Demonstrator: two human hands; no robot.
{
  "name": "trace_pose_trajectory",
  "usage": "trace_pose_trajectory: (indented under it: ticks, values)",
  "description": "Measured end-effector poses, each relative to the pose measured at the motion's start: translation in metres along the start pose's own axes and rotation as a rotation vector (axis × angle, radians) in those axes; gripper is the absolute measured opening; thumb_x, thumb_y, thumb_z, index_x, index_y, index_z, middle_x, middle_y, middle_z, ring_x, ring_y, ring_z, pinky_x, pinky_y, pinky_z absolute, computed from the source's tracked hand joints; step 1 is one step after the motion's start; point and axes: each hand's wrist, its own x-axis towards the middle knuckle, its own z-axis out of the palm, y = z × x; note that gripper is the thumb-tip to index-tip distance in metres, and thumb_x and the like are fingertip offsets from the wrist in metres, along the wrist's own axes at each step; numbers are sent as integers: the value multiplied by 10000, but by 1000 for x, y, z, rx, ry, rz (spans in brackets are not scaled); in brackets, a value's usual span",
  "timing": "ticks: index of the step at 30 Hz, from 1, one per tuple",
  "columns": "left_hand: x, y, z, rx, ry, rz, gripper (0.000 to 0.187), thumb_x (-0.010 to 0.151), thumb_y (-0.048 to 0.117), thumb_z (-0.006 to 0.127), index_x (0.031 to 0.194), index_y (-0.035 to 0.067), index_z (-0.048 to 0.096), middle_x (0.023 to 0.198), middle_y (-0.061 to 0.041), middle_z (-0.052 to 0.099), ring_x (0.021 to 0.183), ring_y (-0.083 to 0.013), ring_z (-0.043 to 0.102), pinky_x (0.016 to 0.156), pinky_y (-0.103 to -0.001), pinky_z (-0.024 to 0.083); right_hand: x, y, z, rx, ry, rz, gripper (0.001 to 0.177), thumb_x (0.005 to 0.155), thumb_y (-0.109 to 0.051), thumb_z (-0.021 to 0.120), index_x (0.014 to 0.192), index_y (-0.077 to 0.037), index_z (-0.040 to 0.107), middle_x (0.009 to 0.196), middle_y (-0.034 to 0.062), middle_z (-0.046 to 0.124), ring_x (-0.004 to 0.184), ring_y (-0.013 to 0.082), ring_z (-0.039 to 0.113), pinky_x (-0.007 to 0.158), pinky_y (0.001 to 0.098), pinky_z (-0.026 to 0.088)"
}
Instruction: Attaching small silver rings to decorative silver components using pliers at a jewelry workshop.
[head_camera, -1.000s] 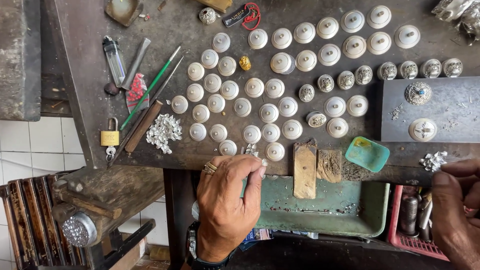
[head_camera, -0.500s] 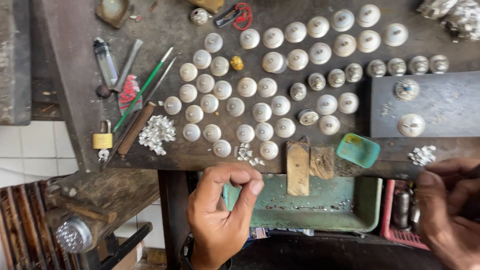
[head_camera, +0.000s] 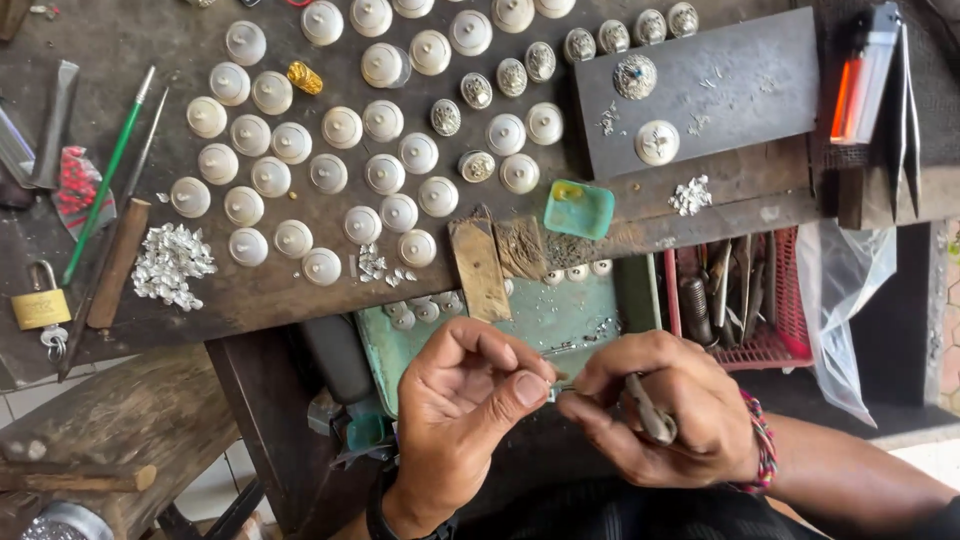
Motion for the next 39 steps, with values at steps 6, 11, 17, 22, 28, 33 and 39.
trace_pose_trajectory:
  ticks: [6,11,17,22,28,33,39]
  values:
    - [-2,-8,2,-37,-43,-83,139,770,16,600,823,45,475,762,-104,585,725,-162,567,661,-279,487,-4,1,6,-39,46,-66,369,734,-21,628,673,-40,265,695,168,545,505,196,524,432,276,405]
    - [-2,-10,1,-2,-38,-54,152,772,17,595,835,50,461,764,-105,582,714,-159,556,640,-269,464,3,-1,2,-16,17,-58,322,761,-26,584,680,-41,274,700,145,551,498,190,500,428,266,403]
    - [-1,-10,2,61,-17,-2,156,767,34,609,827,56,467,769,-103,580,750,-167,569,709,-276,467,3,1,1,42,18,-27,302,750,-14,581,670,-39,291,742,168,591,505,194,537,444,255,453]
    - [-1,-8,2,100,-9,6,132,776,35,598,823,54,476,775,-98,584,758,-167,579,726,-277,480,2,3,0,71,-6,-17,299,747,4,576,681,-46,288,757,157,586,497,184,531,430,245,459]
    - [0,3,3,397,-84,39,105,792,98,570,840,4,577,855,-127,635,794,-179,633,730,-239,523,2,2,0,63,-10,47,327,748,-4,589,706,-50,268,762,134,588,521,179,555,446,246,456]
    - [3,7,6,639,-86,176,34,755,85,572,763,52,579,757,-71,629,671,-142,618,631,-219,518,6,1,0,90,-26,30,293,758,-23,573,672,-41,294,764,160,599,566,208,606,471,254,489]
    - [0,11,2,399,-72,155,13,782,58,559,776,48,565,781,-112,621,745,-180,608,668,-257,500,7,-7,5,152,12,86,348,720,-27,617,667,-33,273,653,147,504,547,186,532,463,226,431]
